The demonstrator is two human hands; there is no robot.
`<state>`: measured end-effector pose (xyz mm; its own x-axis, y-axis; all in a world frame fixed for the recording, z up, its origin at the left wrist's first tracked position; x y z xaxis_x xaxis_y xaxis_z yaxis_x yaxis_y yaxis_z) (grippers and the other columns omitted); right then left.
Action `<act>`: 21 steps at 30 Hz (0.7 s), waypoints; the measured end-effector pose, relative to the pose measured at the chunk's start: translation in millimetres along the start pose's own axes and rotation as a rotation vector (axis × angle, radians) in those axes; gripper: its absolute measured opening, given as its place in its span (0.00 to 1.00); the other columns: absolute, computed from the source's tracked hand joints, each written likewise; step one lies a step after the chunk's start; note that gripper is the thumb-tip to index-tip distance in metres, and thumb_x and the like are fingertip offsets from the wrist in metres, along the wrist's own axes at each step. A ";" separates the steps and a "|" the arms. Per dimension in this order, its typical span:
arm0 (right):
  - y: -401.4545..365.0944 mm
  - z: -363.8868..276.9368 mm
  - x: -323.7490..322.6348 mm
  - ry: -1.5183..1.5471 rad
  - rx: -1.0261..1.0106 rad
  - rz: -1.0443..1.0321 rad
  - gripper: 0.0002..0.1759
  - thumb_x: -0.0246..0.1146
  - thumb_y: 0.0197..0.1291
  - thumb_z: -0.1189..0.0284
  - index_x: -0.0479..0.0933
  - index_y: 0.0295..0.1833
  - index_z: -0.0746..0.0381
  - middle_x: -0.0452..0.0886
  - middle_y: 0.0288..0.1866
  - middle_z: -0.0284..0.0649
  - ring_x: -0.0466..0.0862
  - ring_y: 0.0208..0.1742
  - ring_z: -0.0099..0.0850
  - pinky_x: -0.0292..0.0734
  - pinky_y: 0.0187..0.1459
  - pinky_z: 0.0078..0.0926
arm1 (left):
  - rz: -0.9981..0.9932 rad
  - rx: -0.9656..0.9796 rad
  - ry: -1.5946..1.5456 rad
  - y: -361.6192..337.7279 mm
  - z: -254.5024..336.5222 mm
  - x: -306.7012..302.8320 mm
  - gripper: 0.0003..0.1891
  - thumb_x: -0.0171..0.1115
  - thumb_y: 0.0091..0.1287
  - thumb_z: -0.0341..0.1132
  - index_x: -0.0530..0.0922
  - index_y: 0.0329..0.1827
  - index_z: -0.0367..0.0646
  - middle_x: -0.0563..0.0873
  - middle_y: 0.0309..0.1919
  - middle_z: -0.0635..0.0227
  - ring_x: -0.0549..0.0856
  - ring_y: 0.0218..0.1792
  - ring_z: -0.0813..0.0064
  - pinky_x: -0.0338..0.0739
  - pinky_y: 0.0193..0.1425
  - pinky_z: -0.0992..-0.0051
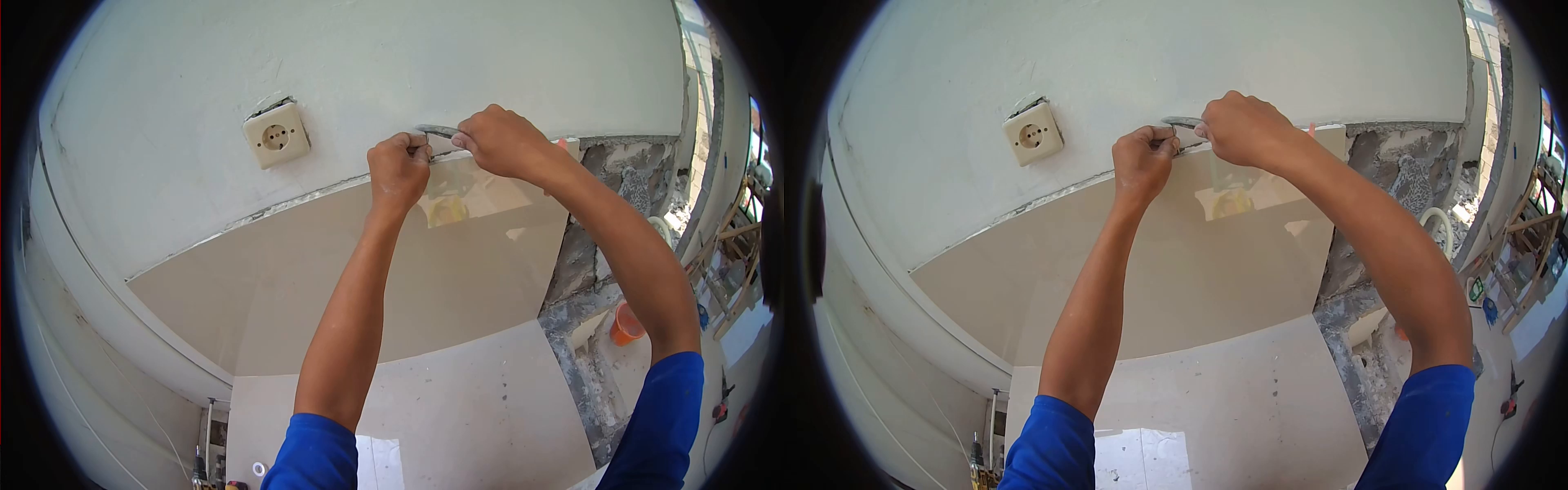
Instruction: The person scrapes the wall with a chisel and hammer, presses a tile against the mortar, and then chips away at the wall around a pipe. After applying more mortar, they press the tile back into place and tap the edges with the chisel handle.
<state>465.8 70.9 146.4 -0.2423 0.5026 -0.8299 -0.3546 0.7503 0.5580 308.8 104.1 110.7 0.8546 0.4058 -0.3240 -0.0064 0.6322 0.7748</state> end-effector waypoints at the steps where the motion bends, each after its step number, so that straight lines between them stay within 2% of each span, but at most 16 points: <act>1: 3.3 4.7 -5.1 0.034 0.030 0.034 0.22 0.58 0.76 0.61 0.83 0.36 0.68 0.84 0.33 0.54 0.87 0.37 0.54 0.81 0.41 0.51 | -0.012 -0.010 0.009 0.1 -0.1 0.9 0.08 0.70 0.67 0.27 0.88 0.45 0.31 0.92 0.33 0.57 0.89 0.33 0.75 0.83 0.41 0.75; 3: 4.7 8.6 -20.0 0.095 0.087 0.098 0.22 0.59 0.76 0.60 0.83 0.36 0.68 0.84 0.34 0.55 0.87 0.38 0.54 0.82 0.42 0.51 | 0.004 0.008 0.012 -1.0 0.4 1.3 0.08 0.70 0.67 0.27 0.88 0.45 0.31 0.92 0.33 0.57 0.89 0.33 0.75 0.83 0.41 0.75; 9: 1.6 -2.1 -10.2 -0.009 0.013 -0.058 0.24 0.59 0.76 0.60 0.80 0.32 0.69 0.84 0.32 0.54 0.86 0.34 0.53 0.81 0.40 0.49 | 0.001 0.011 0.024 -0.4 -0.9 1.2 0.09 0.71 0.66 0.27 0.89 0.45 0.31 0.92 0.33 0.57 0.89 0.33 0.75 0.82 0.41 0.74; 10: 2.1 2.5 -16.7 0.010 0.073 -0.037 0.23 0.59 0.76 0.60 0.81 0.33 0.69 0.84 0.31 0.54 0.86 0.34 0.52 0.81 0.40 0.49 | 0.003 0.008 0.035 -0.6 0.5 1.1 0.09 0.71 0.66 0.27 0.89 0.45 0.32 0.92 0.33 0.57 0.89 0.33 0.75 0.82 0.41 0.74; 13: 6.8 14.6 -5.8 0.114 0.053 0.079 0.22 0.60 0.76 0.61 0.81 0.34 0.69 0.84 0.31 0.54 0.86 0.35 0.52 0.80 0.39 0.48 | 0.008 0.013 0.020 -0.3 -0.1 1.3 0.08 0.71 0.66 0.27 0.89 0.45 0.31 0.92 0.33 0.57 0.89 0.33 0.74 0.82 0.41 0.74; 16: 1.2 1.6 -5.8 -0.020 0.029 -0.040 0.21 0.59 0.76 0.62 0.82 0.35 0.68 0.83 0.31 0.54 0.85 0.33 0.50 0.79 0.38 0.48 | -0.005 0.006 0.045 0.5 -1.1 2.3 0.08 0.70 0.66 0.27 0.89 0.45 0.31 0.92 0.33 0.57 0.89 0.33 0.74 0.82 0.41 0.74; 19: 3.8 16.6 -20.9 0.217 0.103 0.228 0.22 0.59 0.75 0.61 0.81 0.34 0.68 0.81 0.25 0.52 0.80 0.29 0.51 0.75 0.37 0.49 | 0.021 0.026 0.015 -0.8 -0.1 1.6 0.08 0.70 0.66 0.27 0.88 0.44 0.31 0.92 0.33 0.56 0.90 0.33 0.74 0.83 0.41 0.74; 21: 0.3 5.2 -4.2 0.063 0.016 0.150 0.22 0.59 0.76 0.61 0.81 0.35 0.69 0.83 0.31 0.54 0.84 0.33 0.51 0.79 0.38 0.49 | 0.017 0.011 0.032 -1.9 0.8 1.3 0.08 0.70 0.66 0.27 0.89 0.44 0.31 0.92 0.33 0.56 0.90 0.33 0.73 0.83 0.42 0.74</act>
<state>471.4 71.2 150.0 -0.3477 0.5824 -0.7348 -0.2957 0.6756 0.6754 310.3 103.0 109.3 0.8372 0.4378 -0.3276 -0.0152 0.6176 0.7864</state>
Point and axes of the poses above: each hand's wrist, its own y-axis towards the middle knuckle, its own x-axis out of the palm, z = x × y, the point moved 8 cm from there along y, towards the middle knuckle
